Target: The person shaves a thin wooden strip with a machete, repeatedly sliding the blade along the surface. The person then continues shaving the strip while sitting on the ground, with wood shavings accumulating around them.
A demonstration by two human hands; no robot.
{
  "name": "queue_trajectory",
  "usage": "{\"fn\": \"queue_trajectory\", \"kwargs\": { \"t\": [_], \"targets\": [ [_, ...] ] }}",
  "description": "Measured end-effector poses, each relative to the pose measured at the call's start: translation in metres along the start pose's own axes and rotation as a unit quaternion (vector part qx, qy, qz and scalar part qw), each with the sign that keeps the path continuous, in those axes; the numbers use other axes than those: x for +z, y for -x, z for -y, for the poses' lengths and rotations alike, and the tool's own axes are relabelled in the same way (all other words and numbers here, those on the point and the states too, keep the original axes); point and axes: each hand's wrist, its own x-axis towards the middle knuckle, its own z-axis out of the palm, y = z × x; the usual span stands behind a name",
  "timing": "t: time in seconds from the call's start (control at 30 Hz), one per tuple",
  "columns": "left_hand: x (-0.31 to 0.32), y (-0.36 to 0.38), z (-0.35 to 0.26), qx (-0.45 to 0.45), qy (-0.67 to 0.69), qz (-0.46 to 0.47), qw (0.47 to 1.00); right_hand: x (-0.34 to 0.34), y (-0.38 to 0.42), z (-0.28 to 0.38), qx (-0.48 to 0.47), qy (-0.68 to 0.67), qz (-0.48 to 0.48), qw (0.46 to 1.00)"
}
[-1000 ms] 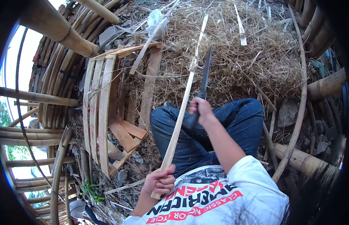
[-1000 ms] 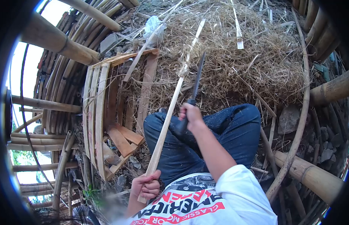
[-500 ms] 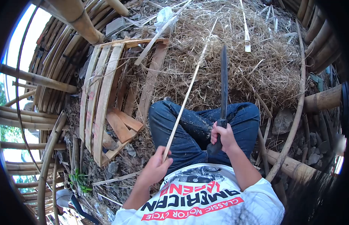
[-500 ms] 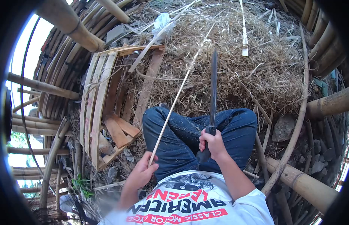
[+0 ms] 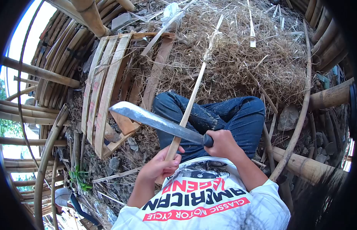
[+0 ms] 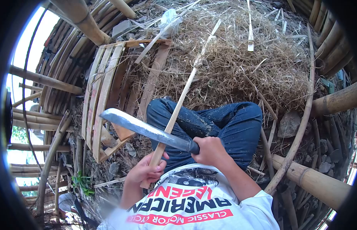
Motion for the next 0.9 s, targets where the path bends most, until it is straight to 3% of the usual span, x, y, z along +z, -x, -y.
{"fn": "queue_trajectory", "kwargs": {
  "t": [0.2,0.3,0.37,0.47,0.6,0.67,0.83,0.9],
  "targets": [
    [-0.008,0.000,0.019,0.043,0.071,0.048,0.995,-0.009,-0.009,-0.007,0.036,0.108,-0.011,0.993],
    [0.001,-0.003,0.020,0.038,0.014,-0.005,0.999,-0.013,-0.003,0.003,0.023,0.091,-0.010,0.996],
    [0.007,-0.009,0.023,0.035,-0.163,-0.085,0.982,-0.012,0.000,0.015,0.030,0.069,0.013,0.997],
    [0.009,-0.013,0.031,0.062,-0.246,-0.096,0.963,-0.007,-0.001,0.012,0.051,0.056,0.026,0.997],
    [0.013,-0.005,0.031,0.021,-0.156,-0.080,0.984,-0.016,-0.014,-0.002,0.103,0.118,-0.012,0.988],
    [0.010,-0.010,0.033,0.083,-0.279,-0.093,0.952,-0.023,-0.024,-0.013,0.122,0.143,0.000,0.982],
    [0.016,-0.015,0.024,0.063,-0.336,-0.114,0.933,-0.016,-0.014,0.013,0.081,0.109,-0.011,0.991],
    [0.019,-0.013,0.025,0.053,-0.338,-0.107,0.933,-0.011,-0.010,0.024,0.032,0.124,0.026,0.991]
  ]
}}
